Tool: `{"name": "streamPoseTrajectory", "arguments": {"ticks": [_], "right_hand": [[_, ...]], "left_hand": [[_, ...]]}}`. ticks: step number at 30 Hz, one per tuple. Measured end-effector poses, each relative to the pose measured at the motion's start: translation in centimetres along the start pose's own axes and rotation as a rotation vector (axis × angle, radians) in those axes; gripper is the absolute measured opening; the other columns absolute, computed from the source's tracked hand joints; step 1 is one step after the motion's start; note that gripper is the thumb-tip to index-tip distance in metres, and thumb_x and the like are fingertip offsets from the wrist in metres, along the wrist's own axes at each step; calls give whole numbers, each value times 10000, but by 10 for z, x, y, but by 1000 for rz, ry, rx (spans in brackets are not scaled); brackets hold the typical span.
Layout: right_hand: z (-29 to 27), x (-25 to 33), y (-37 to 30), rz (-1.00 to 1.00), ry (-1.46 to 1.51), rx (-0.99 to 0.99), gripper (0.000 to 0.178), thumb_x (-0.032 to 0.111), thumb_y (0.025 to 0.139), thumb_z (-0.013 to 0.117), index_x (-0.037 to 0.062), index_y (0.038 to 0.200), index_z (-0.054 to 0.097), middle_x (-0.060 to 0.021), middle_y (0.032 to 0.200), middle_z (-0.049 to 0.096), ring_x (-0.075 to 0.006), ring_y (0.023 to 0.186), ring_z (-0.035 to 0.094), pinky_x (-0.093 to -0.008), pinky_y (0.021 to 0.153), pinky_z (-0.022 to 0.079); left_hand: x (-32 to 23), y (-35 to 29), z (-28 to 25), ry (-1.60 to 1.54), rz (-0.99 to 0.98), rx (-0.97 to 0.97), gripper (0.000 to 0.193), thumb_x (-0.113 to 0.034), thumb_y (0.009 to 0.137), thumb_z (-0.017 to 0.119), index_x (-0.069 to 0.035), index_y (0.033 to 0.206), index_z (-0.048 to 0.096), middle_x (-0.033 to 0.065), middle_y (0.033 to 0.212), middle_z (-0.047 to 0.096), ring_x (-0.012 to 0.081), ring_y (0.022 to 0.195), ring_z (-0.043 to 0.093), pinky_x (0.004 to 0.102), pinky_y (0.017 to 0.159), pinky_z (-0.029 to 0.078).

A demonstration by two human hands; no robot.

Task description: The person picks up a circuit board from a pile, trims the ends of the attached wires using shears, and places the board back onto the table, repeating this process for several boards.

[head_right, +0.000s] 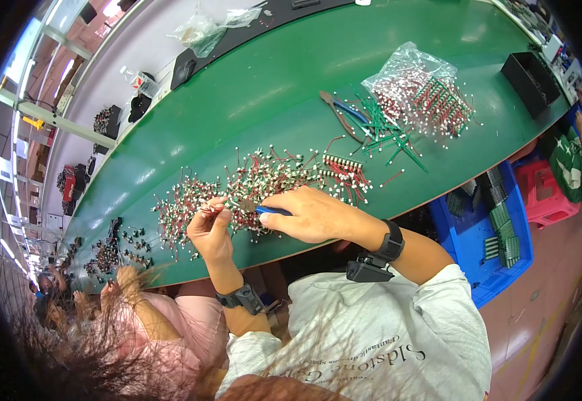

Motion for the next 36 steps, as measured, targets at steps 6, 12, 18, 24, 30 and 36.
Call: {"name": "streamPoseTrajectory", "arguments": {"ticks": [6,12,18,24,30,36], "right_hand": [[-2,-2,-2,-47,-2,-28,364,355,939,511,16,979,635,-193,806,655,-381,779,635,-455,694,467],[-6,4,-3,-20,-27,8,367,345,939,523,8,1030,638,-193,846,670,-375,799,643,-436,707,484],[-6,2,-5,-19,3,-8,382,347,937,529,1,1055,638,-200,881,674,-370,823,649,-436,726,490],[-6,-4,-2,-65,10,27,408,365,955,508,-5,1065,640,-174,838,673,-315,751,663,-391,667,509],[4,-13,1,269,546,235,428,419,988,461,38,1027,655,-25,716,596,-94,596,589,-248,494,475],[-8,1,5,54,-62,-83,445,330,955,532,-42,1196,572,-196,900,662,-300,715,663,-380,663,521]], "left_hand": [[1,2,3,7,6,-24,150,74,786,724,25,921,681,134,1025,678,124,828,626,228,677,522],[0,3,6,28,42,13,148,56,789,733,16,923,685,138,1018,680,131,837,623,229,677,508],[-2,4,7,33,62,32,148,54,792,734,16,927,687,141,1019,681,126,835,620,217,664,502],[3,1,8,-111,7,41,165,98,787,702,16,928,675,148,1037,665,222,951,639,308,793,516],[19,-1,3,-482,-120,35,160,27,854,666,-34,1002,652,125,1109,632,197,891,609,314,731,502],[19,3,0,-426,-118,-63,141,-5,893,633,-23,1032,641,120,1114,636,153,775,562,281,679,464]]}}
Point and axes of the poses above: each hand's wrist, its own y-axis towards the middle knuckle, its own z-axis out of the palm, x = y × z, the point moved 2 cm from there along y, towards the middle knuckle
